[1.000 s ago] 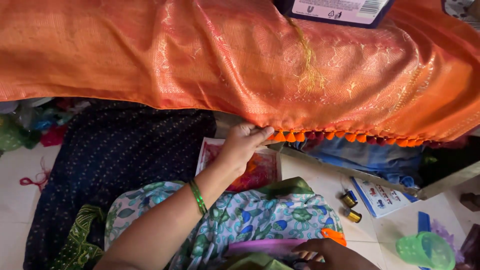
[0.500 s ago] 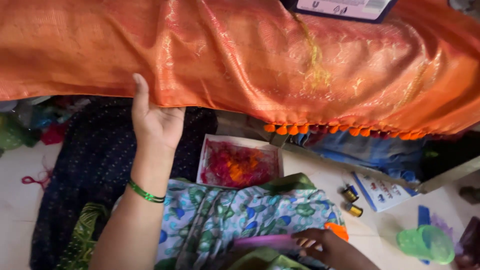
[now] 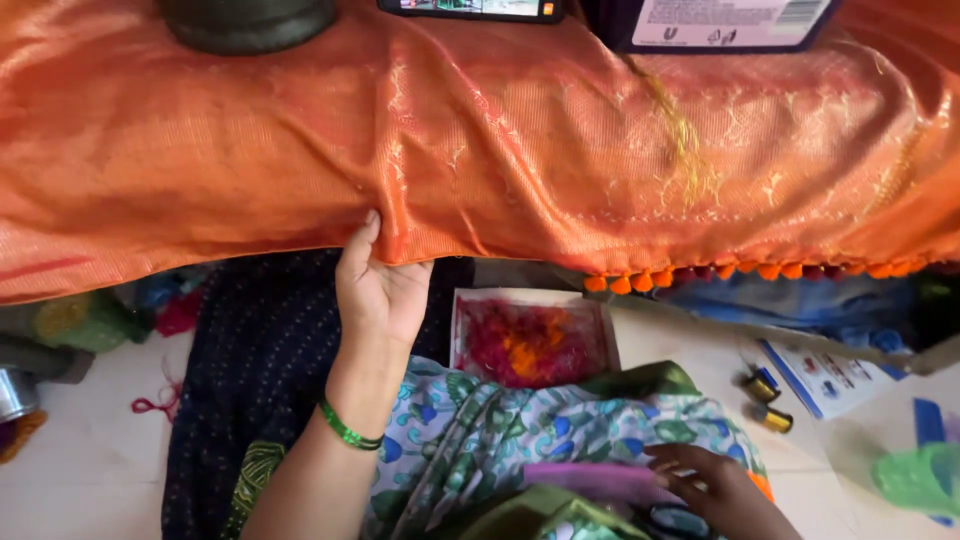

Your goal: Adding tassels and decorative elements to the border of a saree.

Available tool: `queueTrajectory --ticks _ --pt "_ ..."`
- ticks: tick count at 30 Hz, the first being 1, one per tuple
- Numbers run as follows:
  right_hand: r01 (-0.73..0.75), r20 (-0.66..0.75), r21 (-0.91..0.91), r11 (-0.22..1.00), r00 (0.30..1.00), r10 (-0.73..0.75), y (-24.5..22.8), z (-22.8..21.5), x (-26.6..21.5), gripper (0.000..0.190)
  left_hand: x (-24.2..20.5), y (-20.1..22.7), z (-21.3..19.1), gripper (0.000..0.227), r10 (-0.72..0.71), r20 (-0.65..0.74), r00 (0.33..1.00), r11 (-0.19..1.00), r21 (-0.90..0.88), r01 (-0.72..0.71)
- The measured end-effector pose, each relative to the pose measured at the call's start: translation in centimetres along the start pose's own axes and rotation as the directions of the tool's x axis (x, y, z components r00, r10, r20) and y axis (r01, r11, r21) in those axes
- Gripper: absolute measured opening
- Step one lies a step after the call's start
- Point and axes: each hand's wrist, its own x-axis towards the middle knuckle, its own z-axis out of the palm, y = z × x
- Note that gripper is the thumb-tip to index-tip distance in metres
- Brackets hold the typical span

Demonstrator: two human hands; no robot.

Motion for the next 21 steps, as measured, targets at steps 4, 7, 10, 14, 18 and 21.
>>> queueTrajectory --ticks 4,7,10,14,18,21 --pt "0.07 -0.083 -0.048 0.996 0.994 -0.074 -3.7 1.5 2.9 0.035 -1.4 -0.4 -0.4 0.043 0.051 0.006 0.999 0.993 0.102 -0.052" --pt "0.123 -0.04 -0.053 0.991 0.991 -0.125 -7.2 2.0 3.3 0.035 -3.4 -0.9 1.3 0.051 -0.005 -0.036 0.999 0.96 0.28 0.015" --pt "0.161 -0.003 -0.062 0.985 0.987 -0.162 -6.5 1.7 2.3 0.032 -3.9 -1.8 1.4 0.057 -0.058 -0.179 0.982 0.862 0.488 0.14" --pt "0.208 -0.051 -0.086 0.974 0.976 -0.213 -1.7 -0.3 0.1 0.027 -3.3 -3.1 0.8 0.051 0.057 -0.229 0.972 0.768 0.632 0.104" --pt "0.07 -0.245 0.089 0.994 0.968 -0.047 4.1 -2.0 -2.9 0.029 -2.7 -4.5 -1.7 0.038 0.221 -0.158 0.962 0.746 0.663 -0.062" --pt "-0.042 -0.375 0.209 0.977 0.919 0.12 5.3 -2.4 -3.8 0.029 -2.8 -4.5 -4.0 0.031 0.287 -0.072 0.955 0.701 0.696 -0.158"
